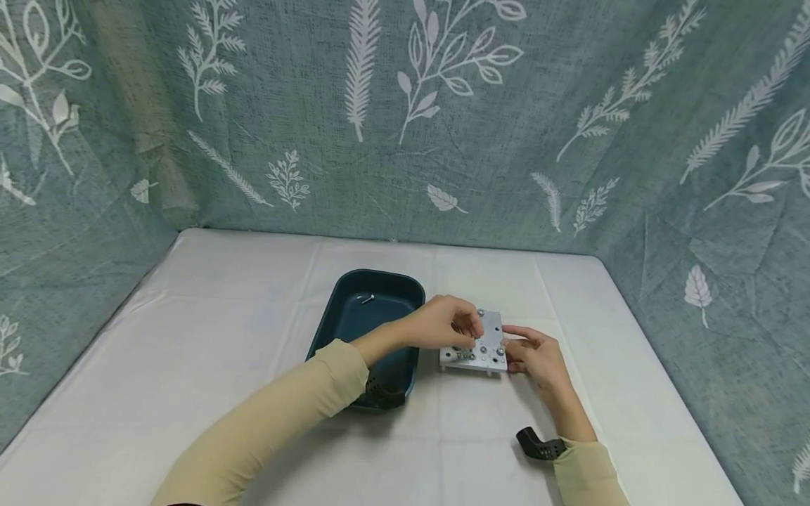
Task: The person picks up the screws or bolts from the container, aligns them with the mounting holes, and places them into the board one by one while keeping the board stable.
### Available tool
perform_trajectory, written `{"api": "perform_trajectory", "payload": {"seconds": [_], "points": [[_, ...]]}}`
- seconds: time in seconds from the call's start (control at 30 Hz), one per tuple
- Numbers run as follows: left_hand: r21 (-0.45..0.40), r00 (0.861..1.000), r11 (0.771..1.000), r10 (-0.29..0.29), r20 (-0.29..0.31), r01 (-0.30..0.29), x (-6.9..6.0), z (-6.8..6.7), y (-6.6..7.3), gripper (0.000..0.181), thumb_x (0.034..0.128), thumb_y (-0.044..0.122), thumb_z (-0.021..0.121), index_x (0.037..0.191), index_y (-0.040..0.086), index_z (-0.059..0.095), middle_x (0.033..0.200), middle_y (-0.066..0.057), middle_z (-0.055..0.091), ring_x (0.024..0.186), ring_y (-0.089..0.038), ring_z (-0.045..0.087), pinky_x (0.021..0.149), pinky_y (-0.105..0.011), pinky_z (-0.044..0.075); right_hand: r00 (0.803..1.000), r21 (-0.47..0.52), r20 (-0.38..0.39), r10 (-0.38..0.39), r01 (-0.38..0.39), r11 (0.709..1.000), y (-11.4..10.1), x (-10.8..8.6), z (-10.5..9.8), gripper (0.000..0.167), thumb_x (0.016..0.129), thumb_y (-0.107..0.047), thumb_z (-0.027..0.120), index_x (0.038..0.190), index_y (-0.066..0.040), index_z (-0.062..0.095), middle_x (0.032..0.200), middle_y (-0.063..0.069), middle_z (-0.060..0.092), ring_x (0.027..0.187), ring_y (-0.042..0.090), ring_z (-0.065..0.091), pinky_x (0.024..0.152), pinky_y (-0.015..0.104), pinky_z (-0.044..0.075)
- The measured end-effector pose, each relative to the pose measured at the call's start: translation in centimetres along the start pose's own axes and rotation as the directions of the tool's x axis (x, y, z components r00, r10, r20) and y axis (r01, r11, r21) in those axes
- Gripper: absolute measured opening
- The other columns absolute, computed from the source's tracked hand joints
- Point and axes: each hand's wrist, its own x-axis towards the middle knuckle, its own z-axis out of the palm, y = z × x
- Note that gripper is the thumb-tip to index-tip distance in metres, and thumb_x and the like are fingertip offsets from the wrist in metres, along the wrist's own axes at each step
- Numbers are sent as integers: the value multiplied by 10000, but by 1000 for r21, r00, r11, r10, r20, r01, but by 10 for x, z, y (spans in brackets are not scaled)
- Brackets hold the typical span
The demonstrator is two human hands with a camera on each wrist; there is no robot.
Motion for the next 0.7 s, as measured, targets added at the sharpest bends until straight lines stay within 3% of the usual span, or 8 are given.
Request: {"api": "perform_trajectory", "payload": {"seconds": [0.47,0.7], "points": [[3,999,1000,12,40,-12,25,26,-3,112,842,-44,749,919,20,699,879,-30,698,787,-40,650,740,-198,523,1000,6,20,-13,13,1000,2,-1,-2,351,920,19,609,1270,39,614,926,112,704,726,183,660,583,276,549],[46,1000,999,6,18,-7,31,35,-3,131,835,-30,763,903,57,693,863,3,699,785,-6,639,735,-170,511,1000,1,16,-23,22,1000,2,-1,-3,357,900,36,602,1256,46,620,891,100,703,709,182,646,588,281,552]]}}
